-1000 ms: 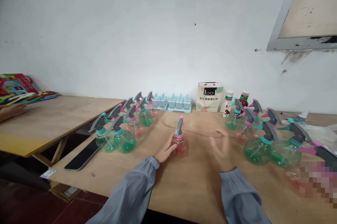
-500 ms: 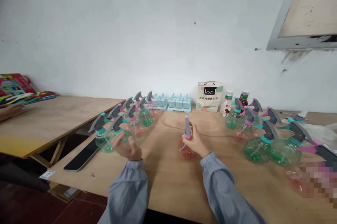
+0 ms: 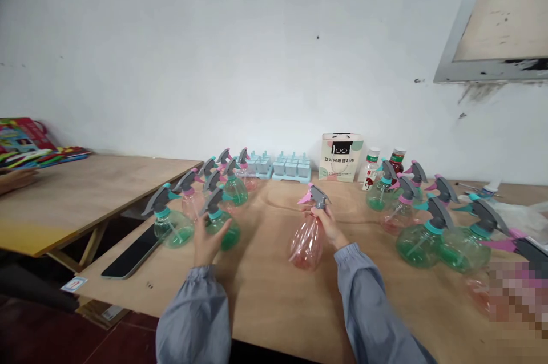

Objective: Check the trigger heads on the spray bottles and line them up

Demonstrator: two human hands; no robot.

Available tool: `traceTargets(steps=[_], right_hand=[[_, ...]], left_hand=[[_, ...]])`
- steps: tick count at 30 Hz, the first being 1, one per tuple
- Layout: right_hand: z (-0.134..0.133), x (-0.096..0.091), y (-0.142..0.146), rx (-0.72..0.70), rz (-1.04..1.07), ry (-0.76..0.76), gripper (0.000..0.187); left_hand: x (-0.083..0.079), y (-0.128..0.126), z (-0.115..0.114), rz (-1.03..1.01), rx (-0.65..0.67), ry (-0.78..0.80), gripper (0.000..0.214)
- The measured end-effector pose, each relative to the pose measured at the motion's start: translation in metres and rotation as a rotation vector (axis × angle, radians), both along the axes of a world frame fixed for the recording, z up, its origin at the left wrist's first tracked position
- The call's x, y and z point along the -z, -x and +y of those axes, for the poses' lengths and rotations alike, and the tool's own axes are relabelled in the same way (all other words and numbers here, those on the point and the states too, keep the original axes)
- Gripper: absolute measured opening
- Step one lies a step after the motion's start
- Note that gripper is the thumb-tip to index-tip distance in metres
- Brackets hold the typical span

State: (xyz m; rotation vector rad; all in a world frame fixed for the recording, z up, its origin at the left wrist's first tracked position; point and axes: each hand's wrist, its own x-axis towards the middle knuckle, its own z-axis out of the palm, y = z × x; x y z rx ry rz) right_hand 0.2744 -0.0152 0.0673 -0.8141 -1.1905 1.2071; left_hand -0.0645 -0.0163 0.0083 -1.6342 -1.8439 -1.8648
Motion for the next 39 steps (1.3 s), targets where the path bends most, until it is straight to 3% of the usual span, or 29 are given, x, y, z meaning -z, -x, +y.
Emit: traceTargets(steps=[3, 7, 12, 17, 24, 31, 39], right_hand=[[-0.003, -0.006, -0.001, -0.145, 0.048, 0.045, 0.038], [-0.005, -0.007, 0.001, -0.205, 0.078, 0.072, 0.045], [-0.008, -0.003, 0.001, -0.35, 0.091, 0.06, 0.05], [-0.009, 0.002, 0.003, -0.359, 0.078, 0.024, 0.044], [-0.004, 0.013, 0.0, -0.074, 0.07, 0.011, 0.023], [-0.006, 0.011, 0.005, -0.133, 0.018, 0.057, 0.035], [-0.002, 0.011, 0.006, -0.066, 0.074, 0.013, 0.043]], left_hand=[[-0.005, -0.038, -0.003, 0.036, 0.163, 0.021, 0.051], [-0.01, -0.081, -0.001, 0.025, 0.275, 0.102, 0.05], [-0.011, -0.108, 0.015, -0.054, 0.419, 0.096, 0.057], [-0.005, -0.115, 0.026, -0.071, 0.445, 0.034, 0.058], [-0.001, -0.113, 0.022, -0.059, 0.428, 0.038, 0.055], [-0.002, -0.112, 0.021, -0.032, 0.439, 0.066, 0.062], [0.001, -0.109, 0.018, 0.017, 0.352, 0.112, 0.07]])
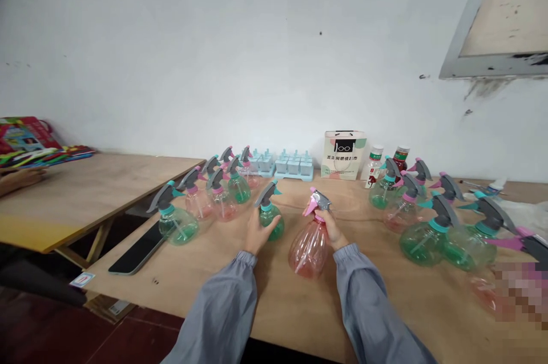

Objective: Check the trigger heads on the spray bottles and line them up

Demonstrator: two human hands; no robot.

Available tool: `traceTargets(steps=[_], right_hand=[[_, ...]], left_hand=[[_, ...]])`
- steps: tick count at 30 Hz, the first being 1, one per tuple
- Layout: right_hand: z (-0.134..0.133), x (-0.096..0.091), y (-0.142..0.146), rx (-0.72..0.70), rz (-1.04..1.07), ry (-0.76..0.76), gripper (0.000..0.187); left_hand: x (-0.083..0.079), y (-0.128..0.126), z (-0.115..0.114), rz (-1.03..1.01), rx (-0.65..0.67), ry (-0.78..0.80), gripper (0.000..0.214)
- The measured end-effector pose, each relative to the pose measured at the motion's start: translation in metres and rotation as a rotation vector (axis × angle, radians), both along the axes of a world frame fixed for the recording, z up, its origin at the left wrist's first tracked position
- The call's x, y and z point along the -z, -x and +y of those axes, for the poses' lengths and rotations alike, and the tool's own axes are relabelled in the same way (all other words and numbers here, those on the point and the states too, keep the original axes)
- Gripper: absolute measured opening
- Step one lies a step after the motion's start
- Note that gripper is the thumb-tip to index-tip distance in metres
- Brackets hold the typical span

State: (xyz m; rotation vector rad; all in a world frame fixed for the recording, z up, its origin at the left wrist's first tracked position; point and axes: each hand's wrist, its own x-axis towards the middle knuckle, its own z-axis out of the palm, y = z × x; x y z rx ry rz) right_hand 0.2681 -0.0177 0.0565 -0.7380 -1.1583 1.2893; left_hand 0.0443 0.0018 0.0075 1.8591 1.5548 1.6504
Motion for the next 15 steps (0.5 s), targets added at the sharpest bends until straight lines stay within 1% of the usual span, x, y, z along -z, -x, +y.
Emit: traceTargets(steps=[3, 6, 11, 15], right_hand=[[-0.002, -0.002, 0.004, -0.051, -0.007, -0.002, 0.044], [-0.003, -0.003, 0.01, -0.116, 0.003, -0.018, 0.043], [-0.003, -0.006, 0.013, -0.084, 0.088, -0.047, 0.042], [-0.004, -0.008, 0.009, -0.119, 0.11, -0.012, 0.045]], left_hand=[[-0.001, 0.002, -0.002, 0.043, -0.005, 0.021, 0.075], [0.0, 0.005, -0.001, 0.063, -0.006, 0.01, 0.075], [0.005, 0.009, 0.002, 0.093, 0.017, 0.013, 0.074], [0.002, 0.007, -0.001, 0.089, 0.007, 0.028, 0.075]])
